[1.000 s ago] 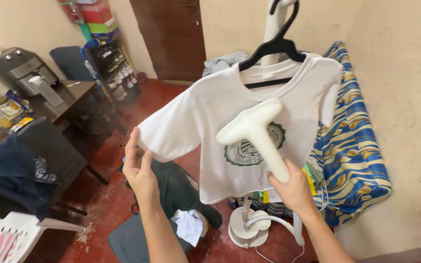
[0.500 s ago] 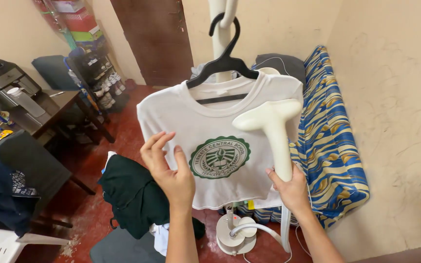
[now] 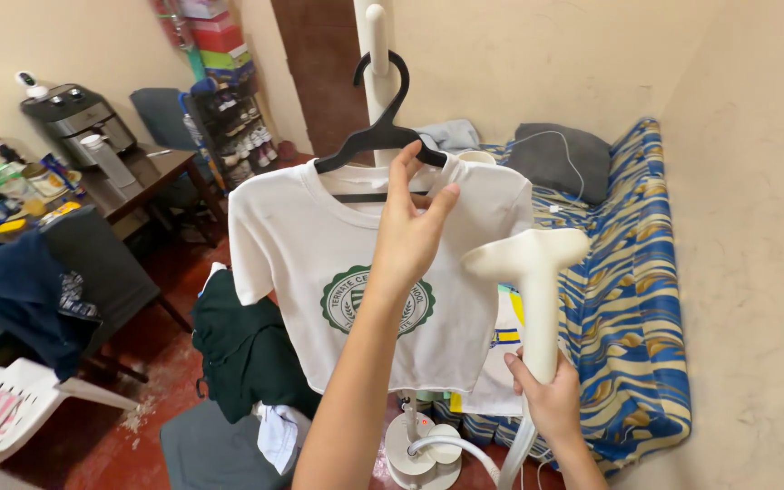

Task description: The person steams a white t-shirt with a green logo on the front and 'P.E.' on the back using a handheld garment steamer. The shirt is hung on a hanger and steamed on both sides. The person then picks up a dark green garment and places it on a hanger.

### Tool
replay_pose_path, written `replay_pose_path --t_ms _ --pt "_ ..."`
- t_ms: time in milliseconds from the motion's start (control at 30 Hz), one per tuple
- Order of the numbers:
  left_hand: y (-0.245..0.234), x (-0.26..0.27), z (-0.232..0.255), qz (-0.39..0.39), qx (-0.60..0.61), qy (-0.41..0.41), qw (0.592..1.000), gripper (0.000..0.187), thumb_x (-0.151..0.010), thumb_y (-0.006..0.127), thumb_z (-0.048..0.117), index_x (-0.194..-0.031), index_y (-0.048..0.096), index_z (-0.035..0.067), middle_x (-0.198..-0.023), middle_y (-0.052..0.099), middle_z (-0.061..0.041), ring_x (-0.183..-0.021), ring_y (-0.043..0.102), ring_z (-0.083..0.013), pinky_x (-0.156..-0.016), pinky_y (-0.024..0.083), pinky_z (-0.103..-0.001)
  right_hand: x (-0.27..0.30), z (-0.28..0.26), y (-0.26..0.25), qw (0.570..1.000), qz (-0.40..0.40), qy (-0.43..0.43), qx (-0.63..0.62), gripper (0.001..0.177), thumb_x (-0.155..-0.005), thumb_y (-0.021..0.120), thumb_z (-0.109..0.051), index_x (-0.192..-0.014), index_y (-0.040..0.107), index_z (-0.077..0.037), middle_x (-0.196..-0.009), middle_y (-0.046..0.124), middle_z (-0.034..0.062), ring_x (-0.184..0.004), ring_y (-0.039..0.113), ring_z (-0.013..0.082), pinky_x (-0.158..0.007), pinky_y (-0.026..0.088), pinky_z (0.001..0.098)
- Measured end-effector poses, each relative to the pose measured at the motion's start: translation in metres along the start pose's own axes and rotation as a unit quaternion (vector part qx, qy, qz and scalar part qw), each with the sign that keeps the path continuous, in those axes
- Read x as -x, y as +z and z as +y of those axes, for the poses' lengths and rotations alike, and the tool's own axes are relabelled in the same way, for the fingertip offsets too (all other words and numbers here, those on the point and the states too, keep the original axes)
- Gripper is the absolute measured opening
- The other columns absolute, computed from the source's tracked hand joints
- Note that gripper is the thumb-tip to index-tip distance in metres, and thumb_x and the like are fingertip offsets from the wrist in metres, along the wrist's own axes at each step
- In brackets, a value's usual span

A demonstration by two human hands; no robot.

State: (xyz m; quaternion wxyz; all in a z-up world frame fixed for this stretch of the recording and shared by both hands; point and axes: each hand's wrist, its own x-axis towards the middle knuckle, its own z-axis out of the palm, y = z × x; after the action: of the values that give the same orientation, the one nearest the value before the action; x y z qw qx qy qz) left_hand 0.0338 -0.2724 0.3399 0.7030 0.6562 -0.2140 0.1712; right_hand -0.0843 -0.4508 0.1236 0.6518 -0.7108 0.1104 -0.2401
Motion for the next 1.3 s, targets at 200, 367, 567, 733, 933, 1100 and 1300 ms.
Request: replay_pose_path --t_ms 200,367,567,733,933,1100,1300 --pt "0.005 0.005 0.013 0.086 -0.015 0.001 0.996 0.056 -0.094 0.073 0.018 -0.145 0.054 0.005 -0.115 0.064 -0.018 -0.078 0.052 -0.0103 -0.069 0.047 -0.027 0.000 0.015 -0.022 0.998 -0.001 -0.043 -0.042 0.015 -0.084 0.076 -0.002 -0.093 0.065 0.002 -0.066 0.062 0.0066 -0.056 0.058 0.0130 -0.054 0.045 0.0277" --pt "-0.020 0.015 0.053 0.071 0.077 0.089 0.991 0.056 -0.091 0.075 0.017 -0.142 0.055 0.003 -0.123 0.067 -0.005 -0.073 0.052 -0.0040 -0.058 0.042 -0.021 0.007 0.019 -0.036 0.978 -0.007 -0.132 -0.161 0.015 -0.088 0.068 0.006 -0.100 0.059 0.003 -0.075 0.061 0.0091 -0.063 0.060 0.0161 -0.060 0.049 0.0305" --pt "-0.090 0.062 0.092 0.140 0.091 0.059 0.984 0.051 -0.091 0.078 0.020 -0.134 0.059 0.003 -0.117 0.066 -0.003 -0.074 0.056 -0.0028 -0.053 0.038 -0.017 0.010 0.021 -0.044 0.957 -0.046 -0.177 -0.224 0.016 -0.091 0.066 0.010 -0.100 0.055 0.004 -0.074 0.060 0.0117 -0.064 0.060 0.0178 -0.067 0.051 0.0333" --pt "-0.145 0.148 0.077 0.203 0.038 -0.022 0.978 0.035 -0.088 0.081 0.018 -0.111 0.056 0.010 -0.103 0.065 0.000 -0.074 0.055 -0.0033 -0.053 0.040 -0.019 0.007 0.027 -0.031 0.962 -0.107 -0.155 -0.197 0.012 -0.092 0.067 0.010 -0.096 0.057 0.005 -0.075 0.060 0.0110 -0.063 0.061 0.0180 -0.066 0.052 0.0334" --pt "-0.178 0.269 0.034 0.249 -0.115 -0.164 0.948 0.031 -0.086 0.082 0.010 -0.092 0.051 0.009 -0.090 0.064 0.002 -0.077 0.058 -0.0071 -0.067 0.047 -0.025 0.024 0.054 0.004 0.974 -0.199 -0.095 -0.060 0.018 -0.087 0.076 -0.001 -0.099 0.063 0.001 -0.081 0.066 0.0061 -0.068 0.062 0.0134 -0.065 0.050 0.0296" --pt "-0.192 0.342 0.038 0.287 -0.253 -0.284 0.879 0.019 -0.089 0.074 0.011 -0.093 0.056 0.006 -0.084 0.070 -0.001 -0.074 0.061 -0.0117 -0.069 0.050 -0.029 0.047 0.065 0.023 0.937 -0.314 -0.096 0.121 0.022 -0.081 0.081 -0.012 -0.096 0.070 -0.001 -0.078 0.073 0.0056 -0.070 0.066 0.0124 -0.066 0.053 0.0300" --pt "-0.195 0.365 0.077 0.219 -0.425 -0.307 0.823 0.029 -0.083 0.069 0.009 -0.111 0.062 0.011 -0.094 0.080 -0.006 -0.087 0.075 -0.0266 -0.073 0.055 -0.038 0.063 0.069 0.036 0.920 -0.352 -0.116 0.127 0.026 -0.078 0.081 -0.012 -0.100 0.071 -0.002 -0.080 0.074 0.0042 -0.072 0.068 0.0112 -0.069 0.054 0.0298"
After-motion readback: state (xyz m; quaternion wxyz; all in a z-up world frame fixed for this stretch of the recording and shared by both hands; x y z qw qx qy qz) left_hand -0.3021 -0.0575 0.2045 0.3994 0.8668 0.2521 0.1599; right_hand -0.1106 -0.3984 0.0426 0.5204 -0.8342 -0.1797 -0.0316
